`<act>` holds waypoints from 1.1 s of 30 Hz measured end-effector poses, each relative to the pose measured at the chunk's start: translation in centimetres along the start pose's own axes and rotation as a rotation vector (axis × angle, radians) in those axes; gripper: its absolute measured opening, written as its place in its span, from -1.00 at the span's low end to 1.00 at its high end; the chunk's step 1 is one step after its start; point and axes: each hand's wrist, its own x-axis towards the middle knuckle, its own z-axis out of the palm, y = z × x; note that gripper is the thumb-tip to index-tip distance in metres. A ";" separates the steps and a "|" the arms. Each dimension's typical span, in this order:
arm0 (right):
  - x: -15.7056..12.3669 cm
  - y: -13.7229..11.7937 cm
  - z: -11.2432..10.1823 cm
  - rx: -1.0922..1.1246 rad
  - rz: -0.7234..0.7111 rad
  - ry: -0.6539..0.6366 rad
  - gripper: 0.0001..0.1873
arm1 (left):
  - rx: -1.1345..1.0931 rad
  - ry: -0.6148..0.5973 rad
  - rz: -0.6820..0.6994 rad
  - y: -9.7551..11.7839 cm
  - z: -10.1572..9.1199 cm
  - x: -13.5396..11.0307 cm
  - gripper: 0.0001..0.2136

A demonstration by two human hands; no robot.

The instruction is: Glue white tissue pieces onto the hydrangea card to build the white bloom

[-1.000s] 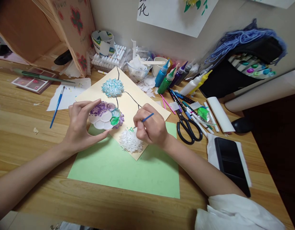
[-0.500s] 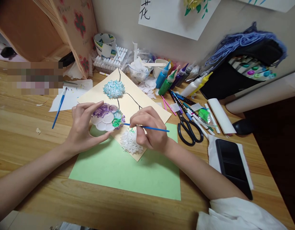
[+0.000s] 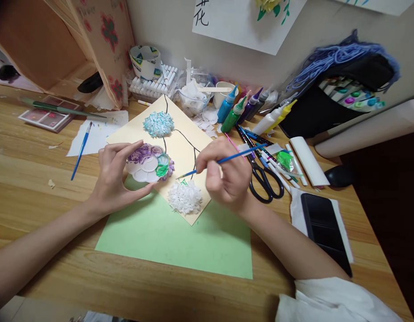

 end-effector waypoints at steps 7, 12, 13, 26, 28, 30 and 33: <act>-0.7 0.5 0.4 -0.052 -0.027 -0.252 -0.82 | 0.010 -0.002 -0.013 0.1 -0.1 0.1 -0.27; -0.7 0.6 0.6 -0.066 -0.067 -0.300 -0.84 | -0.003 0.010 -0.008 0.0 -0.1 0.0 -0.28; -0.7 0.6 0.6 -0.065 -0.073 -0.312 -0.84 | -0.004 0.013 -0.003 0.0 -0.1 0.0 -0.28; -0.7 0.5 0.5 -0.059 -0.069 -0.317 -0.84 | 0.018 0.017 0.001 -0.1 0.0 0.0 -0.28; -0.7 0.6 0.5 -0.048 -0.066 -0.297 -0.84 | 0.021 0.016 -0.002 -0.1 0.0 0.0 -0.28; -0.7 0.6 0.4 -0.035 -0.063 -0.272 -0.84 | 0.019 0.019 -0.002 -0.1 0.0 0.0 -0.28; -0.6 0.5 0.4 -0.036 -0.067 -0.286 -0.84 | 0.015 0.024 0.003 0.0 0.0 0.0 -0.29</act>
